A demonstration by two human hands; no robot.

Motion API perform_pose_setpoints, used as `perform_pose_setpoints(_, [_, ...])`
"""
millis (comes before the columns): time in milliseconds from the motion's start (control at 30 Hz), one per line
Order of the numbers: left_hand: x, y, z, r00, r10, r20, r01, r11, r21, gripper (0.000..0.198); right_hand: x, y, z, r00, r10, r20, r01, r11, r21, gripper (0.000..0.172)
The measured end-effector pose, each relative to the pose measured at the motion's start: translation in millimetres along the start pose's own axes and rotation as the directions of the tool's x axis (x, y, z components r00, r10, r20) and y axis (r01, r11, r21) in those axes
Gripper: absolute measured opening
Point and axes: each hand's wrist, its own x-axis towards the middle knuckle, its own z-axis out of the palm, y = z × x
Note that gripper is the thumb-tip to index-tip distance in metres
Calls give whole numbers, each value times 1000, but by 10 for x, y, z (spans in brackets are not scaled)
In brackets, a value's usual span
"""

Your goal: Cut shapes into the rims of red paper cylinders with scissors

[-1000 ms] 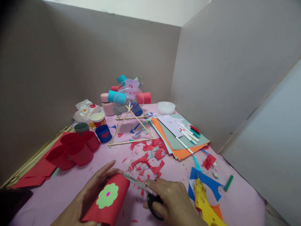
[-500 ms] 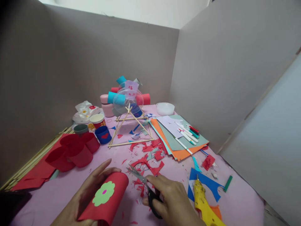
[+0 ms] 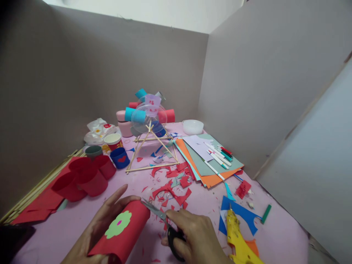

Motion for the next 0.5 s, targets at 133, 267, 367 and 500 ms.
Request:
perform_pose_setpoints(133, [22, -24, -47, 998, 30, 54, -34, 997, 70, 94, 5, 31, 7, 1000, 1, 26, -1, 1000, 21, 11])
perform_pose_setpoints(267, [30, 9, 9, 998, 31, 46, -33, 998, 53, 95, 15, 67, 13, 1000, 10, -10, -9, 995, 103, 24])
perform_pose_setpoints(367, [14, -15, 85, 997, 49, 55, -54, 995, 86, 91, 9, 67, 44, 995, 45, -85, -21, 966, 257, 41])
perform_pose_setpoints(500, [-43, -149, 171, 998, 37, 47, -46, 980, 196, 94, -41, 57, 172, 985, 140, -100, -89, 910, 406, 80])
